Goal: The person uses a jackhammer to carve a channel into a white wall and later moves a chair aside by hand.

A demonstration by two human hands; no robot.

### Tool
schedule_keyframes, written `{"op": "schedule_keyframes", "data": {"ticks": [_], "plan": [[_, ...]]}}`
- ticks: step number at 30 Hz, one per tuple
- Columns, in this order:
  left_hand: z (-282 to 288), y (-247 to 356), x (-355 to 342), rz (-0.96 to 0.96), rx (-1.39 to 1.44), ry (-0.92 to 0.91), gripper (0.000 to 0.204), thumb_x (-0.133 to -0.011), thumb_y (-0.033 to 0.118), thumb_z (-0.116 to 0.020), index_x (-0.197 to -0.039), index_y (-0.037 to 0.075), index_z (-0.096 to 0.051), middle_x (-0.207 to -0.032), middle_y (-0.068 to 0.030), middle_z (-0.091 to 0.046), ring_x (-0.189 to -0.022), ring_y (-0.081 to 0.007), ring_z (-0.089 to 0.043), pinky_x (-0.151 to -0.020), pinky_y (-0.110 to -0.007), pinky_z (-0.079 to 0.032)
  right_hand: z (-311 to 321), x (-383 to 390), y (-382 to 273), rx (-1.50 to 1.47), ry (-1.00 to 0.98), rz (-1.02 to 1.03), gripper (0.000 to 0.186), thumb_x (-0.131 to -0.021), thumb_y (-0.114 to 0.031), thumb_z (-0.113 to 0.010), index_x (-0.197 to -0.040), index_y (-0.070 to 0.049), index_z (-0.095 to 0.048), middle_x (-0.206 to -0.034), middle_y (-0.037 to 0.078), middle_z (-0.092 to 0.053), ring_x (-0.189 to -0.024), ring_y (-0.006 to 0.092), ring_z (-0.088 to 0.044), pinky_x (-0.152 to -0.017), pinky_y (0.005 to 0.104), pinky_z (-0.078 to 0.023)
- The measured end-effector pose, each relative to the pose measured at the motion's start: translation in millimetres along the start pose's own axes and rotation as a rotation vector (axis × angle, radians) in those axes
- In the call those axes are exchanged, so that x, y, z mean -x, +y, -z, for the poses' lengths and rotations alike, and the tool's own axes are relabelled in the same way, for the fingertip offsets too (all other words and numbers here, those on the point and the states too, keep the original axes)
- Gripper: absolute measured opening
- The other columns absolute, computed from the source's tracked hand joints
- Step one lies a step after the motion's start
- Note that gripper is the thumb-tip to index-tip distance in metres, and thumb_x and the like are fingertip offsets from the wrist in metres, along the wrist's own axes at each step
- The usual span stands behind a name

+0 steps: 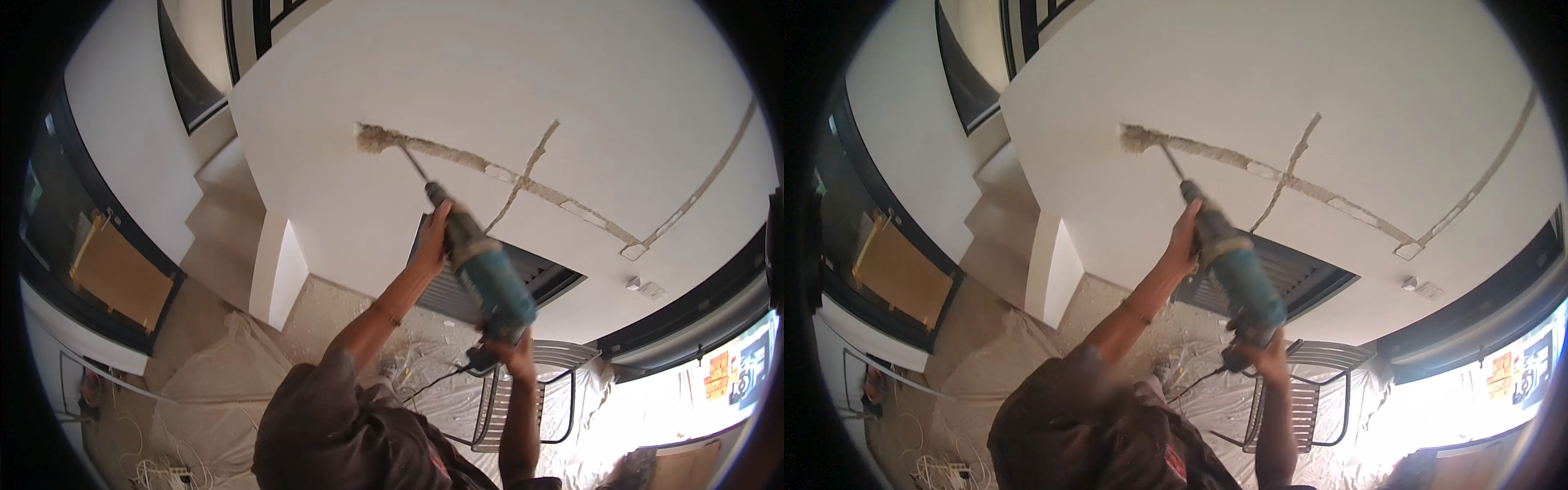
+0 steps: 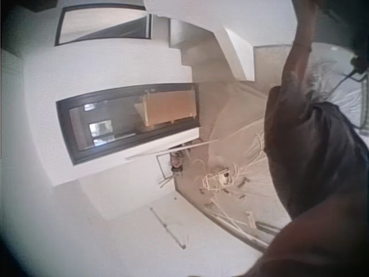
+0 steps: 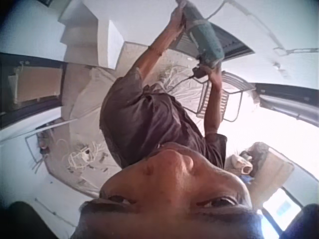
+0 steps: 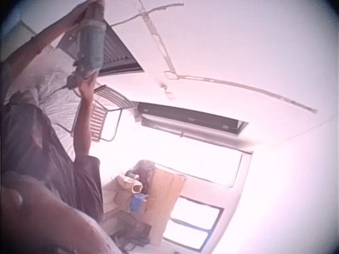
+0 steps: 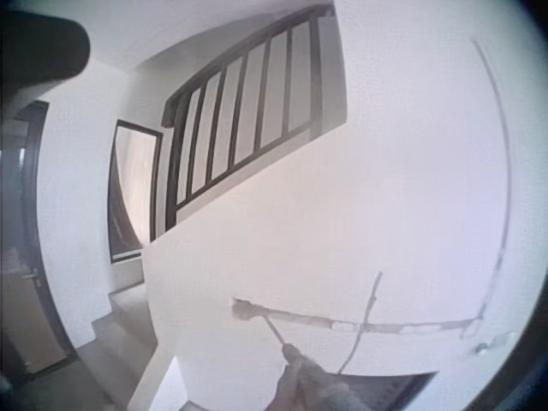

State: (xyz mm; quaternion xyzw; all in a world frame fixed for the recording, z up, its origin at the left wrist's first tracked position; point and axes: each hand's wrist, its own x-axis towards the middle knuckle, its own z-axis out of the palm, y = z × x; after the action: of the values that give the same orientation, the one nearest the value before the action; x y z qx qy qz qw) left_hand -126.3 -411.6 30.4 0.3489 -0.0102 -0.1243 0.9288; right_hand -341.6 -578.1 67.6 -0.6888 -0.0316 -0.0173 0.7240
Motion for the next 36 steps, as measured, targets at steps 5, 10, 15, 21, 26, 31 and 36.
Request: {"op": "schedule_keyframes", "data": {"ticks": [5, 10, 15, 21, 26, 31, 36], "plan": [[51, -9, 128, 0.072, -0.093, 0.116, 0.048, -0.094, 0.05, -0.057, -0.119, 0.009, -0.056, -0.11, -0.0073, -0.064, -0.105, -0.0195, -0.062, -0.093, -0.037, -0.051, -29, 111, 56, -0.122, -0.106, -0.045, 0.074, -0.071, 0.003, -0.074, -0.137, -0.001, -0.04, -0.102, 0.012, -0.067, -0.093, 0.0206, -0.066, -0.08, 0.0344, -0.054], [168, -56, 204, 0.345, -0.031, 0.319, 0.065, -0.088, 0.057, -0.063, -0.128, 0.008, -0.051, -0.115, -0.0101, -0.062, -0.109, -0.0229, -0.061, -0.094, -0.041, -0.051, -48, 168, 109, -0.2, -0.209, -0.282, 0.073, -0.073, 0.004, -0.073, -0.136, 0.0, -0.038, -0.105, 0.015, -0.067, -0.097, 0.0231, -0.067, -0.082, 0.0372, -0.055], [226, -75, 263, 0.655, 0.26, 0.469, 0.065, -0.086, 0.064, -0.058, -0.123, 0.011, -0.057, -0.125, -0.0094, -0.062, -0.114, -0.0263, -0.06, -0.101, -0.045, -0.049, -82, 175, 92, -0.014, -0.098, -0.395, 0.078, -0.073, -0.003, -0.074, -0.14, 0.004, -0.034, -0.11, 0.019, -0.066, -0.1, 0.0262, -0.067, -0.086, 0.0374, -0.054], [277, -39, 305, 1.036, 0.045, 0.818, 0.059, -0.081, 0.063, -0.057, -0.119, 0.018, -0.06, -0.118, -0.0053, -0.06, -0.108, -0.0262, -0.057, -0.091, -0.051, -0.048, -133, 169, 130, 0.515, -0.108, -0.406, 0.083, -0.072, -0.024, -0.075, -0.14, 0.007, -0.037, -0.118, 0.022, -0.063, -0.104, 0.0291, -0.065, -0.092, 0.037, -0.051], [403, 15, 319, 1.122, -0.039, 0.689, 0.06, -0.085, 0.064, -0.044, -0.122, 0.019, -0.058, -0.125, -0.0103, -0.057, -0.114, -0.0329, -0.051, -0.092, -0.058, -0.041, -231, 147, 141, 0.412, -0.128, -0.554, 0.085, -0.072, -0.033, -0.073, -0.139, 0.006, -0.04, -0.115, 0.024, -0.065, -0.109, 0.0297, -0.064, -0.093, 0.0375, -0.049], [466, 83, 312, 1.085, -0.051, 0.607, 0.067, -0.086, 0.067, -0.04, -0.125, 0.016, -0.057, -0.132, -0.0101, -0.055, -0.121, -0.0323, -0.05, -0.099, -0.056, -0.039, -325, 144, 154, 0.193, -0.001, -0.572, 0.079, -0.077, -0.025, -0.071, -0.139, 0.009, -0.035, -0.107, 0.022, -0.068, -0.094, 0.0258, -0.07, -0.085, 0.0358, -0.053], [489, 121, 315, 1.093, -0.152, 0.77, 0.062, -0.086, 0.061, -0.044, -0.128, 0.016, -0.056, -0.132, -0.0112, -0.056, -0.123, -0.0322, -0.051, -0.102, -0.058, -0.039, -379, 149, 182, 0.244, 0.081, -0.516, 0.072, -0.078, -0.021, -0.068, -0.137, 0.008, -0.039, -0.097, 0.02, -0.07, -0.088, 0.0241, -0.07, -0.083, 0.0354, -0.054]]}}
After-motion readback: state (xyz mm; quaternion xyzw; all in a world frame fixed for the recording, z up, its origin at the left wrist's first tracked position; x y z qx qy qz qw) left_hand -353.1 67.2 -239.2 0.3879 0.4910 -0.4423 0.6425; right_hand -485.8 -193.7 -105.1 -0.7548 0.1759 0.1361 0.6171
